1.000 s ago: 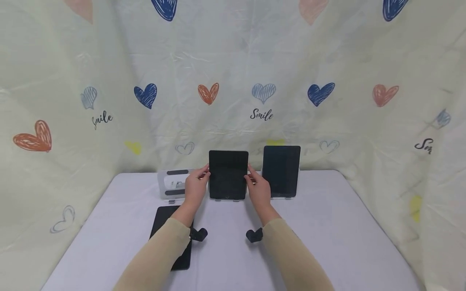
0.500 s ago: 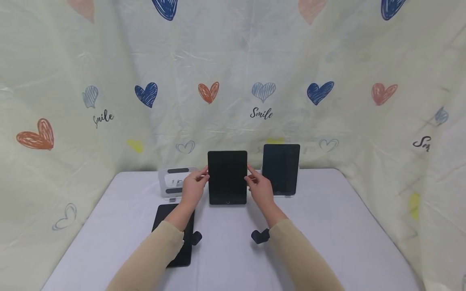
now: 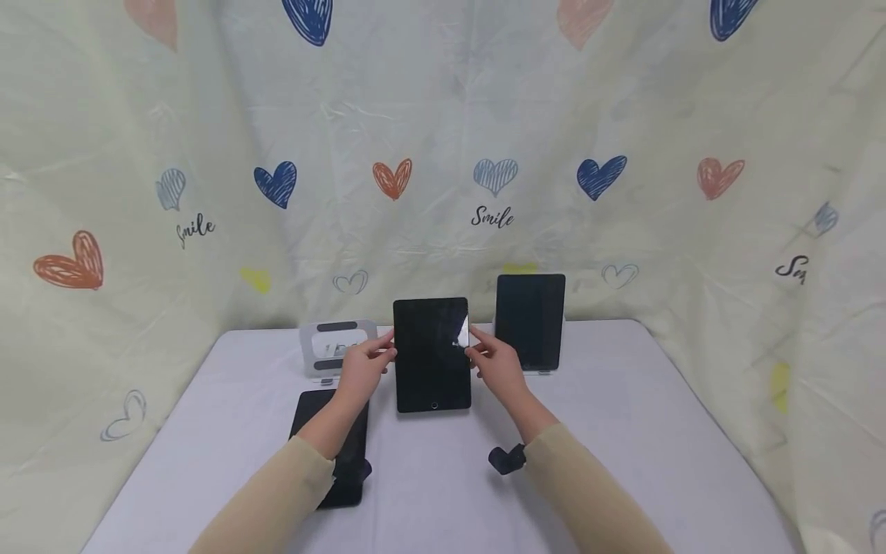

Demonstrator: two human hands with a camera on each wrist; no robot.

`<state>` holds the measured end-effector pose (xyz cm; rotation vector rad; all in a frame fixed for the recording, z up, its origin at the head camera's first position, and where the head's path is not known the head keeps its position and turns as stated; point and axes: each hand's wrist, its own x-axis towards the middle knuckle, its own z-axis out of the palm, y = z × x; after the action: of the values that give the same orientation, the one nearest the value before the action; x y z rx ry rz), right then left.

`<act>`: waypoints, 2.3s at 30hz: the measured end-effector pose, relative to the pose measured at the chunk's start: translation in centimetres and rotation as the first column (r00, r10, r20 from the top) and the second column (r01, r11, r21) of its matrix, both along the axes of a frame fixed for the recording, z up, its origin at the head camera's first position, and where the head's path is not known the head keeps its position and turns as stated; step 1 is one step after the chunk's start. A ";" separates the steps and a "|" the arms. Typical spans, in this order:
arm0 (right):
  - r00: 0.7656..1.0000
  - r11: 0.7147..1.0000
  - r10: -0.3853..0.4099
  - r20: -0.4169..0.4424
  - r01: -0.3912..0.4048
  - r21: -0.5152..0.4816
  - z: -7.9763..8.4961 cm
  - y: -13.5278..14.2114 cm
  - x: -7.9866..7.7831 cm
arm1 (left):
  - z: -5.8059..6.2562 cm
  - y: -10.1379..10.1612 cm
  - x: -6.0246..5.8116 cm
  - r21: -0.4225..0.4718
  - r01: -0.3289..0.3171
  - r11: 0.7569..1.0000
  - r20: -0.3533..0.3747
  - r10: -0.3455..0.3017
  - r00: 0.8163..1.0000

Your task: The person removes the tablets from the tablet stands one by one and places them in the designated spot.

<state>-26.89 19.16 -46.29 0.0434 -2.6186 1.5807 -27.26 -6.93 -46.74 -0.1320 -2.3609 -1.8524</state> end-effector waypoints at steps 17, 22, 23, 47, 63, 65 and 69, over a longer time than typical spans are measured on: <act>0.989 0.994 0.097 0.112 -0.090 -0.063 -0.3 -0.1 2.7 | -1.9 -1.6 2.9 0.070 0.025 0.997 0.168 -0.036 0.985; 0.984 0.993 0.095 0.150 -0.084 -0.080 -0.8 0.2 4.0 | -2.9 -1.4 4.0 0.091 0.038 0.995 0.186 -0.054 0.981; 0.983 0.993 0.094 0.161 -0.081 -0.086 -0.9 0.3 4.3 | -3.1 -1.3 4.2 0.096 0.037 0.995 0.193 -0.055 0.980; 0.958 0.986 0.154 0.242 -0.132 -0.103 -2.5 0.7 6.8 | -4.0 -0.8 6.3 0.071 0.058 0.996 0.275 -0.075 0.959; 0.925 0.993 0.105 0.365 -0.077 -0.089 -4.4 -0.3 6.5 | -4.5 -1.3 6.6 -0.160 0.190 0.969 0.338 -0.127 0.932; 0.923 0.992 0.110 0.370 -0.078 -0.098 -4.3 -0.3 6.5 | -4.3 -1.4 6.6 -0.217 0.216 0.952 0.350 -0.130 0.928; 0.917 0.989 0.130 0.376 -0.096 -0.110 -4.1 -0.3 6.7 | -3.9 -1.6 6.5 -0.305 0.272 0.913 0.394 -0.139 0.909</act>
<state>-20.15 18.88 -50.44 -0.1367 -2.8695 1.9169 -20.77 -8.58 -50.64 -0.0856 -3.0408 -1.6236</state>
